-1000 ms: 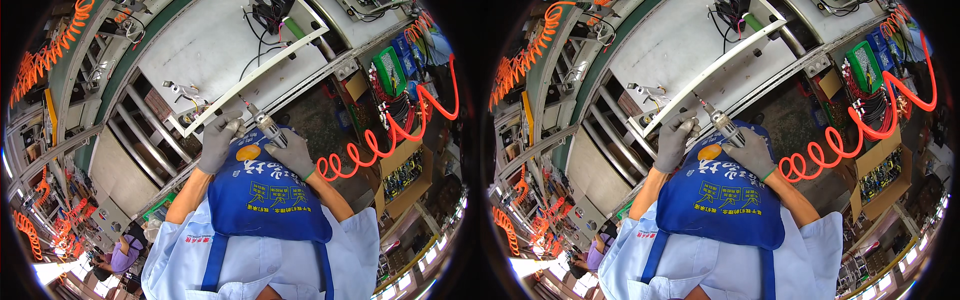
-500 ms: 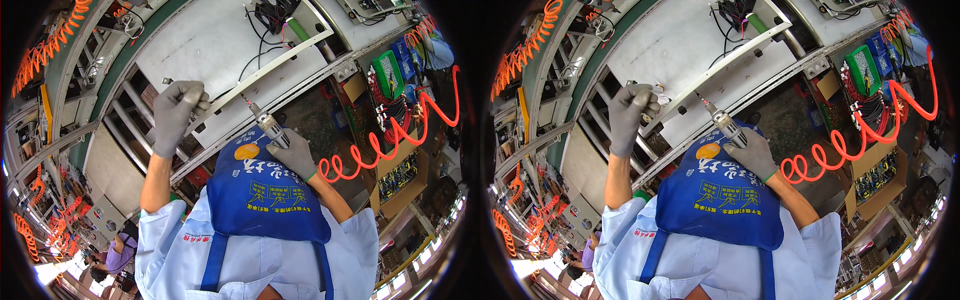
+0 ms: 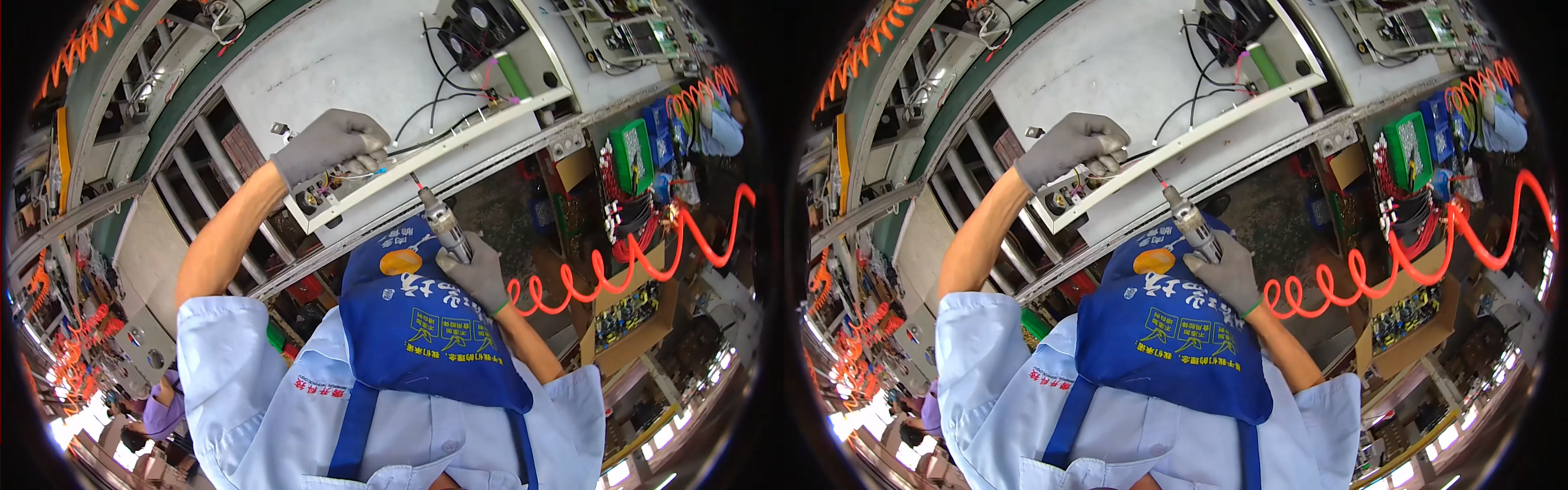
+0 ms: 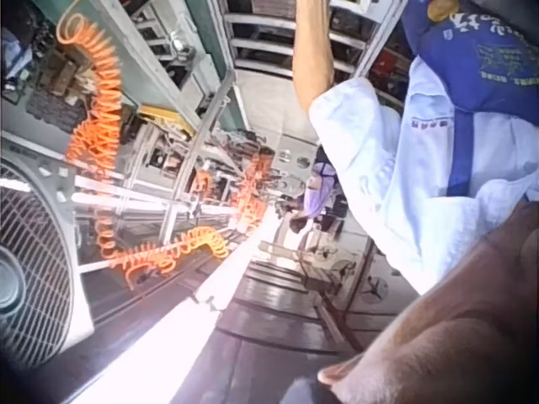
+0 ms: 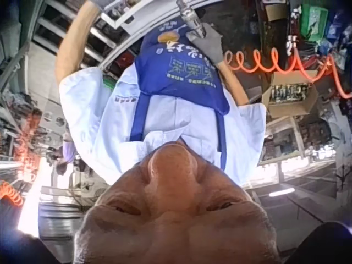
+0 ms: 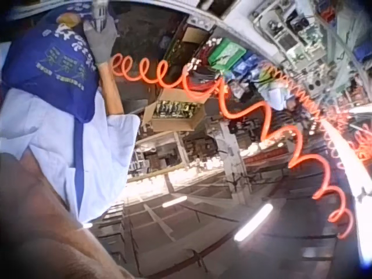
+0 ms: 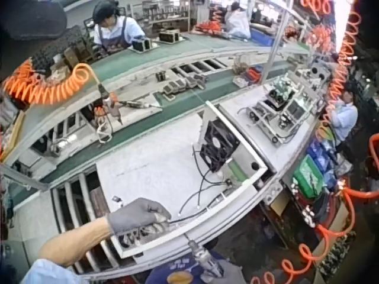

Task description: Assembling internal components, fans, and wiring of an electronic power supply unit on a factory assembly line.

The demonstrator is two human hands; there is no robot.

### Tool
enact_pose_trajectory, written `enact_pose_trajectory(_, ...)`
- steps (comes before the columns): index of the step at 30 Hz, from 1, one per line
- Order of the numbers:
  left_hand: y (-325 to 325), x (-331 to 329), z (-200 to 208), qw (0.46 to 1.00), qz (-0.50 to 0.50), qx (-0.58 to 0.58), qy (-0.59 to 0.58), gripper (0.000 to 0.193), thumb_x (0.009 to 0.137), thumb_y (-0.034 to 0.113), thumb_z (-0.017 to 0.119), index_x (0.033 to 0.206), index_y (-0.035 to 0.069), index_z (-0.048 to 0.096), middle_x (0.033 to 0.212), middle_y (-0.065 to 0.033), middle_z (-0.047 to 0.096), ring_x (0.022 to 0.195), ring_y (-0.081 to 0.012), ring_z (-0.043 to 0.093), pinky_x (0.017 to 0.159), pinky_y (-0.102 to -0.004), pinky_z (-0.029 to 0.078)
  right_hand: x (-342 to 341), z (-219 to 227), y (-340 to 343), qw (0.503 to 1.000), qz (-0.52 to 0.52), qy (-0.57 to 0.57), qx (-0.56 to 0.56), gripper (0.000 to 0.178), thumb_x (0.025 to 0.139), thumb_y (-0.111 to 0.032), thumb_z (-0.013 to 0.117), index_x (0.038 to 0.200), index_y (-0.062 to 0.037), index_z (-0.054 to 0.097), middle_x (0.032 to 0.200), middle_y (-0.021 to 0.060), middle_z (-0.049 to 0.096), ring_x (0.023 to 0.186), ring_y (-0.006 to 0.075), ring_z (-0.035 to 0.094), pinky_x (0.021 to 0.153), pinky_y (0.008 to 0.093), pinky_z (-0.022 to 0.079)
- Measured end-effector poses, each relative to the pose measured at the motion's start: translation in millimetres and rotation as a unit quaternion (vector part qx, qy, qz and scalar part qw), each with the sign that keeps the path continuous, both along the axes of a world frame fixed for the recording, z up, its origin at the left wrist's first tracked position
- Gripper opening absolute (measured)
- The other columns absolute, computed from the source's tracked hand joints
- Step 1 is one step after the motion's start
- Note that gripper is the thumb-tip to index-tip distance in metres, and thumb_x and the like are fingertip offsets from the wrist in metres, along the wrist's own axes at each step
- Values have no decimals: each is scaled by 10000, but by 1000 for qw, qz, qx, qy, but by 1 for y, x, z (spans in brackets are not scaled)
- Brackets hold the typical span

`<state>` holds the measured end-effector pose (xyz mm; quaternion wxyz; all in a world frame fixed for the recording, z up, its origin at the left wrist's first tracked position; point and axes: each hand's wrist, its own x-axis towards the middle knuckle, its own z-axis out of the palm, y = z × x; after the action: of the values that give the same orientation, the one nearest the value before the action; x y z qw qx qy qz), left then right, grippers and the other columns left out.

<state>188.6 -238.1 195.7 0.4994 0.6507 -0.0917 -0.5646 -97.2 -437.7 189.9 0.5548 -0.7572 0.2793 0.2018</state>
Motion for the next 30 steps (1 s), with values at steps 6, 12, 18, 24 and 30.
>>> enact_pose_trajectory(6,-13,-4,-16,999,-22,-8,35,223,944,156,636,1044,-35,693,915,-76,709,749,-99,670,654,-214,553,-15,-21,-1,985,-53,55,155,287,784,-205,766,987,-31,658,841,17,632,780,89,562,713,286,473)
enact_pose_trajectory(12,-20,-12,-27,998,-37,-2,47,201,921,159,636,994,-9,720,831,-59,708,729,-82,661,654,-226,550,-5,-5,6,988,-71,61,122,352,791,-176,759,1080,-3,658,911,15,663,811,70,577,745,258,480)
enact_pose_trajectory(18,-20,-21,-35,997,-2,-18,69,192,880,164,661,890,-15,733,754,-39,675,660,-71,591,626,-244,512,-2,4,3,988,-69,86,111,433,785,-220,762,1127,21,647,928,33,684,802,78,599,737,263,497)
enact_pose_trajectory(24,-20,-19,-33,998,-13,-8,56,166,861,128,656,854,-21,730,728,-36,664,654,-71,579,622,-249,492,-11,-5,-1,977,-83,86,175,449,787,-235,768,1131,24,640,944,42,669,830,81,589,754,269,490)
enact_pose_trajectory(30,-22,-21,-37,999,-30,-5,18,168,855,123,660,869,-28,732,751,-37,680,677,-75,586,640,-259,496,-5,-4,14,988,-95,60,108,449,779,-252,777,1108,21,639,913,39,655,799,98,575,734,289,484)
